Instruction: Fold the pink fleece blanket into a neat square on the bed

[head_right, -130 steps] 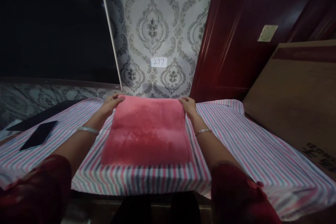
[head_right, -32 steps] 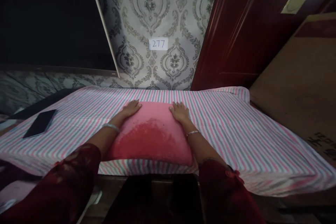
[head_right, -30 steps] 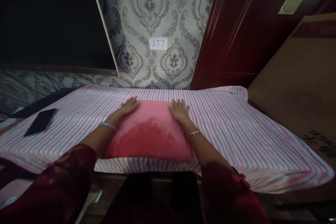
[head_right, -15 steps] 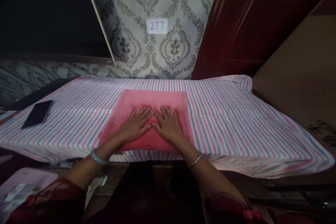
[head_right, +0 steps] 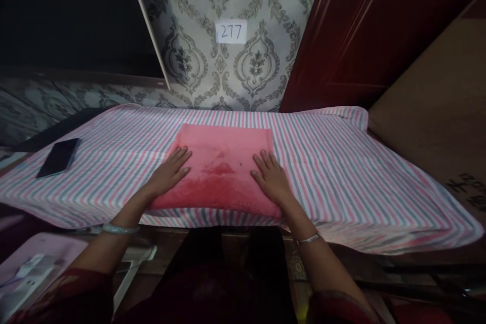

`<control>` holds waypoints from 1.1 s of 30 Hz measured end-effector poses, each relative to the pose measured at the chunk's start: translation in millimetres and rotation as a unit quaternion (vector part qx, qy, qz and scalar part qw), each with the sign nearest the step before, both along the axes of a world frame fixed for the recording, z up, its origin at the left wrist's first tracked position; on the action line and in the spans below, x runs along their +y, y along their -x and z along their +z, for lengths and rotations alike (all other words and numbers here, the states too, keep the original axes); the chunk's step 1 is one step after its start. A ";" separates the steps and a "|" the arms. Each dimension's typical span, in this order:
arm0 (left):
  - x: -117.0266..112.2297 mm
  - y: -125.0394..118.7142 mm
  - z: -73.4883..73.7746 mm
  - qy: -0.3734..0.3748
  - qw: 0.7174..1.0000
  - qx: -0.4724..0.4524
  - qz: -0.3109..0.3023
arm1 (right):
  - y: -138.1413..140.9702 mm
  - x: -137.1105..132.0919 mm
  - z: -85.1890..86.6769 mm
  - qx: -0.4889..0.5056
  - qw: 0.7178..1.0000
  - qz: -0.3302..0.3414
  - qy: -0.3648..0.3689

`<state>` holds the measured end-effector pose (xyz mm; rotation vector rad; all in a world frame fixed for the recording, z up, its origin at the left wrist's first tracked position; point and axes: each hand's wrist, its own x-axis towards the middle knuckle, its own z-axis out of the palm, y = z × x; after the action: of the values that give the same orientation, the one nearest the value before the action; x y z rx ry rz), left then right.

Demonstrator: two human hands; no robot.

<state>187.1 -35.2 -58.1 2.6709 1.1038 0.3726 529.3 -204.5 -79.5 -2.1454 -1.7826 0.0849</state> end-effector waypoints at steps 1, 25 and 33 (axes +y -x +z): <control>0.7 0.1 0.9 0.007 1.000 -0.008 -0.004 | -0.9 1.5 -1.1 0.008 1.000 0.006 -0.010; 45.4 -8.7 42.1 0.408 0.745 -0.435 0.298 | -33.7 21.5 27.8 0.414 0.900 -0.134 -0.019; 43.1 -25.8 57.9 0.512 0.692 -0.439 0.258 | -43.2 53.4 27.7 0.536 0.829 -0.155 -0.031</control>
<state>213.0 8.0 -0.2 0.9423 1.1472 0.7294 572.5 -151.1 -51.9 -1.6940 -0.7511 0.9256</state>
